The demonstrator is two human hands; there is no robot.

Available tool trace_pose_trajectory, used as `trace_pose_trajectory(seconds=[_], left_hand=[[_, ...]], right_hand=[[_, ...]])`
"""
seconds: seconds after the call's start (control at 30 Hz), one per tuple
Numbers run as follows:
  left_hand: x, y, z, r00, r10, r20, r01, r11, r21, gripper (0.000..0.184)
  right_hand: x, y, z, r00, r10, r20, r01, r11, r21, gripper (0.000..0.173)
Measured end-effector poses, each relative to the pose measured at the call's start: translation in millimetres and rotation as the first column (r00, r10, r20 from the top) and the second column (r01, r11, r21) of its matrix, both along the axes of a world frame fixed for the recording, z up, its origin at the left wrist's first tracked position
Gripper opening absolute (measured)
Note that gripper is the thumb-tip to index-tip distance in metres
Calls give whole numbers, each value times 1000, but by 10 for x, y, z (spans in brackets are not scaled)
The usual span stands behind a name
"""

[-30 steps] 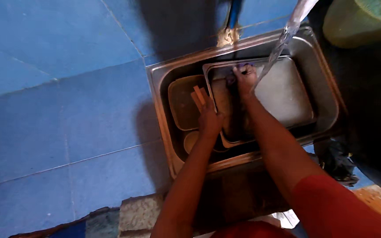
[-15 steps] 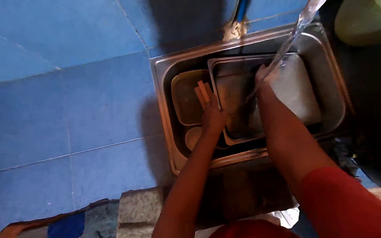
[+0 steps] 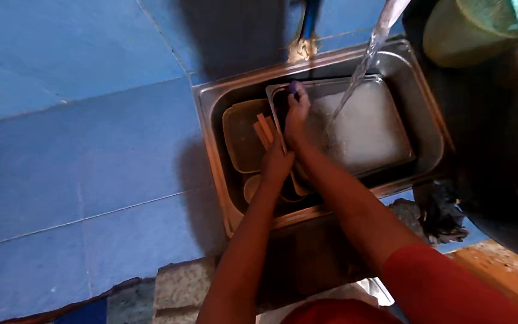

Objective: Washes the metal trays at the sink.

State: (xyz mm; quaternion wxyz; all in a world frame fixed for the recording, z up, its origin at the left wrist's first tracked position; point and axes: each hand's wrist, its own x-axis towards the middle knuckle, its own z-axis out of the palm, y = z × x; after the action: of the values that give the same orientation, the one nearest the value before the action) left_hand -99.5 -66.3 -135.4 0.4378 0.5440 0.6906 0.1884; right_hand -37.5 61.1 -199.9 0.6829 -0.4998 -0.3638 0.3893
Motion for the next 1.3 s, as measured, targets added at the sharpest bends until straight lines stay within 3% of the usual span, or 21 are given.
trace_pose_trajectory(seconds=[0.1, 0.27, 0.43, 0.57, 0.67, 0.8, 0.87, 0.9, 0.97, 1.07, 1.17, 1.3], left_hand=[[-29, 2, 47, 999, -13, 37, 15, 998, -57, 81], [-116, -9, -68, 990, -45, 135, 45, 999, 5, 87], [-124, 2, -108, 990, -61, 129, 58, 998, 27, 89], [-105, -31, -71, 990, -73, 122, 72, 997, 11, 88], [-103, -45, -34, 990, -89, 109, 94, 995, -42, 93], [-275, -82, -20, 931, -109, 348, 153, 983, -103, 71], [-370, -107, -13, 854, 26, 519, 72, 983, -169, 48], [-400, -109, 8, 829, 75, 555, 46, 978, -201, 47], [-431, -116, 62, 830, 79, 552, 49, 976, -214, 64], [-369, -132, 118, 853, 83, 515, 32, 977, -211, 69], [-276, -133, 128, 871, 144, 470, -37, 973, -229, 73], [-197, -92, 50, 941, 64, 331, -36, 995, -89, 65]], right_hand=[[3, -18, 109, 970, 219, -105, -225, 973, -54, 38], [67, -108, 270, 895, 429, 125, -405, 897, -180, 34], [343, -754, 385, 785, 587, 199, -517, 798, -310, 33], [365, -897, 426, 772, 582, 256, -508, 806, -303, 29], [225, -493, 524, 747, 546, 379, -432, 832, -348, 30], [116, -152, 432, 788, 496, 365, -399, 863, -310, 33], [119, -320, 404, 781, 521, 345, -432, 849, -305, 33], [141, -474, 433, 772, 544, 329, -454, 834, -314, 34], [213, -827, 458, 760, 591, 272, -514, 802, -304, 33], [343, -1318, 512, 740, 628, 240, -509, 756, -412, 34], [486, -1712, 591, 637, 695, 335, -471, 694, -544, 30], [788, -1782, 395, 430, 835, 345, -558, 545, -626, 22]])
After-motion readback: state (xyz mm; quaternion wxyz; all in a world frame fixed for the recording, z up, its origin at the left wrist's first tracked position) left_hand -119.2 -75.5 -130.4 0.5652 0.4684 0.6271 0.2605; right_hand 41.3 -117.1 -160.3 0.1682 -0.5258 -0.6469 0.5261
